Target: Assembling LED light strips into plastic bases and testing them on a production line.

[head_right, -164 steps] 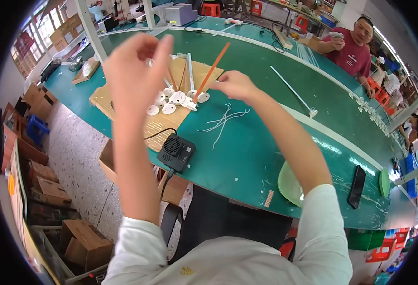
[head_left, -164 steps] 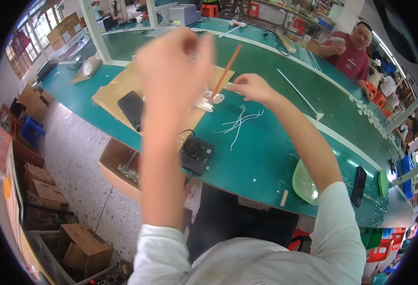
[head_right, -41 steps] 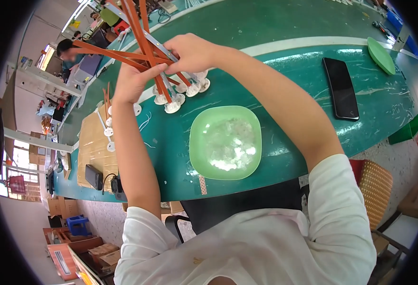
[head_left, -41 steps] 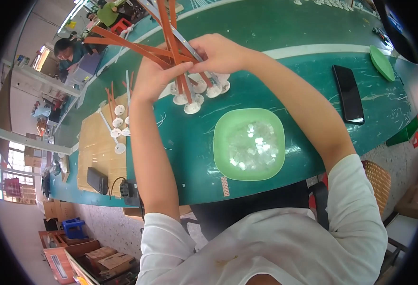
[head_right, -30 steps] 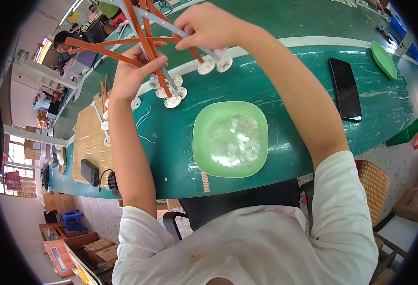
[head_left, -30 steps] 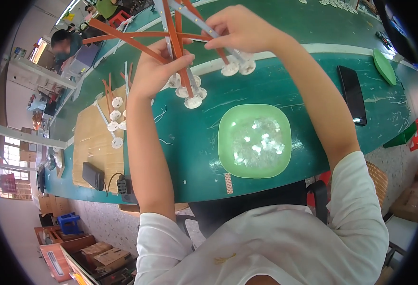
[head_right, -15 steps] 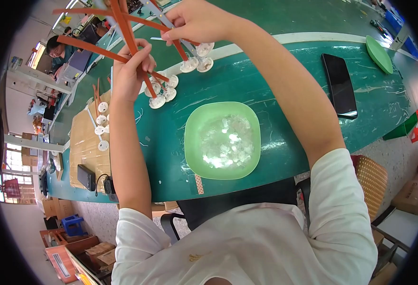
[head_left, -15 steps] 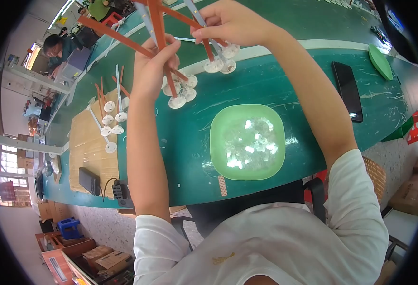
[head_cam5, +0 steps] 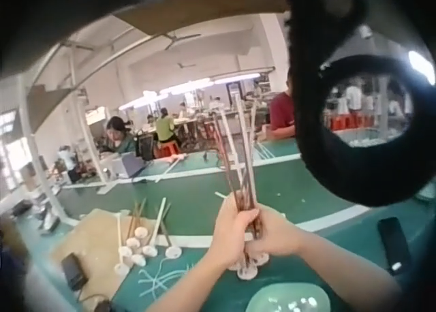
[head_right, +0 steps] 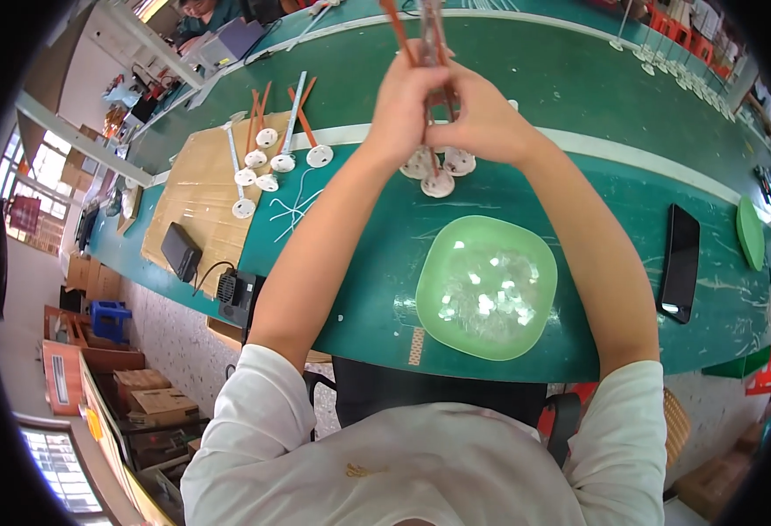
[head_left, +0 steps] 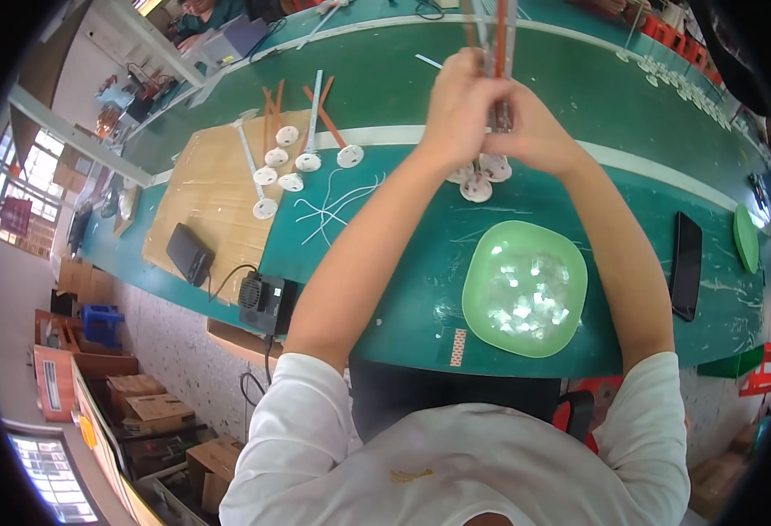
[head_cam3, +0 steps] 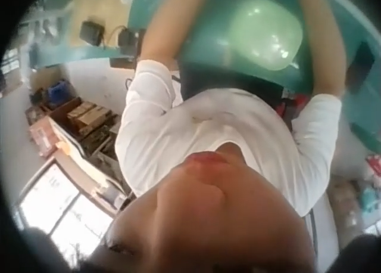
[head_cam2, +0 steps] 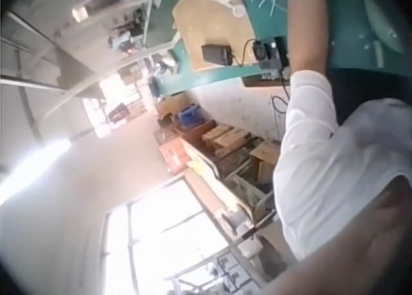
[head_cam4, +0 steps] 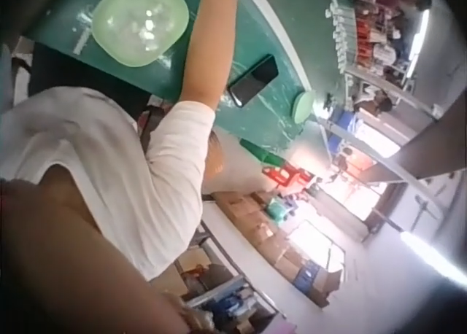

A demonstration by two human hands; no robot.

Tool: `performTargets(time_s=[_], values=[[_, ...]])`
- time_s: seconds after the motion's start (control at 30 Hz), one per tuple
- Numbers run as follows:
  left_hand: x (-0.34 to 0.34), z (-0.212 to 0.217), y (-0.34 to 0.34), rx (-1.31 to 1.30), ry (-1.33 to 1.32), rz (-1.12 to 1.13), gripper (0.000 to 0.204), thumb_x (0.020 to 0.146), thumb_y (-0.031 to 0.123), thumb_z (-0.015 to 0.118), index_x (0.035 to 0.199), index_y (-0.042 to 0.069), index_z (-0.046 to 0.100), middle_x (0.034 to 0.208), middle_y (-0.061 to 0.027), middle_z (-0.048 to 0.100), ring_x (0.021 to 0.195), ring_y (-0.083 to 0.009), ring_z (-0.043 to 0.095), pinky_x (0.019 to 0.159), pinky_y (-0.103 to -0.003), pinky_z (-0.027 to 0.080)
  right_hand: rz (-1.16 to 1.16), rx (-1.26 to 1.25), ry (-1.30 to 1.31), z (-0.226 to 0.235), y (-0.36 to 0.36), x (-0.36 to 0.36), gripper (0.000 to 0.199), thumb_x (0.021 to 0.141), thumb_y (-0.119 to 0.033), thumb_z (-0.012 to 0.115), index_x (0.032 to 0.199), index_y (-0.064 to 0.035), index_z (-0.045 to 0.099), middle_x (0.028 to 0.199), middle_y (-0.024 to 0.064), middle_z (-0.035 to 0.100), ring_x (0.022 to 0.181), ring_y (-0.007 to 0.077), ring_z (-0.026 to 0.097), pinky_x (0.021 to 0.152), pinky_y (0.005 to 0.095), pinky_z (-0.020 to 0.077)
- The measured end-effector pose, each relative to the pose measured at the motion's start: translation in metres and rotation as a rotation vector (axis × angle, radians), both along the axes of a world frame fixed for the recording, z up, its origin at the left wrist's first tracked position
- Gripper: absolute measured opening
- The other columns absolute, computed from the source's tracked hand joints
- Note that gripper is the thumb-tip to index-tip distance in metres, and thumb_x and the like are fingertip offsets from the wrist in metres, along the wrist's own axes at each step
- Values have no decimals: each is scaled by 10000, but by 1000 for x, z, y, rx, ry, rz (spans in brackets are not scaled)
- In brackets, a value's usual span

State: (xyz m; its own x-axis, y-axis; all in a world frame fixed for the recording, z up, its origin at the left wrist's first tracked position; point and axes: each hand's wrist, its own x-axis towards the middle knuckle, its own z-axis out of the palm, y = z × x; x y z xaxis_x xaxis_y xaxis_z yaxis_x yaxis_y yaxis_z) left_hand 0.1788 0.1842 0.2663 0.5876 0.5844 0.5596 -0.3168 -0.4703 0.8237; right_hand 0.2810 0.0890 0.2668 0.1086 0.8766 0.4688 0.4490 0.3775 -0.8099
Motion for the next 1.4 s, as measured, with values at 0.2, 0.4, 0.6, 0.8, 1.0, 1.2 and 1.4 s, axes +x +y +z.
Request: performTargets(time_s=[0.2,0.4,0.6,0.8,1.0,1.2,1.4], values=[[-31,39,15,652,358,-86,727,803,440,717,1354,22,491,1450,-191,421,1273,-308,445,1087,-408,329,-63,-92,284,0,-1,13,130,829,-85,614,914,-2,561,861,81,638,813,166,624,756,298,494],[-155,67,167,611,1236,973,498,846,463,602,1029,10,702,1077,-257,677,1019,-404,655,876,-476,521,-40,-100,345,11,-5,-2,67,854,-59,564,905,-58,521,761,63,594,746,148,608,707,283,478],[-195,12,184,15,1515,680,453,749,348,710,991,-34,714,939,-188,708,847,-304,680,731,-390,526,-41,-193,216,16,-11,-2,68,871,-92,580,914,-61,538,801,48,595,792,145,619,767,306,493],[-194,15,176,-186,1307,646,287,721,221,734,775,-58,697,674,-116,661,540,-172,601,484,-337,463,-46,-223,190,22,-11,-6,70,873,-101,585,912,-62,542,816,46,605,799,146,620,783,308,496],[-209,42,171,-33,1234,681,203,689,178,740,663,-16,685,578,-71,603,479,-131,546,428,-309,411,-56,-185,247,19,-9,-6,50,891,-88,572,920,-56,545,814,56,607,797,141,621,758,299,499],[-198,93,142,144,815,703,138,733,147,742,740,13,710,673,-51,654,584,-96,562,512,-265,415,-63,-106,320,4,-1,-7,71,900,-62,555,966,-43,538,805,62,616,783,157,631,738,301,506],[-102,75,40,4,458,162,151,834,81,713,965,7,700,798,-62,724,670,-76,600,576,-247,440,-63,-135,443,14,-10,-2,283,858,-110,693,1089,-41,546,808,48,617,776,146,628,724,296,505]])
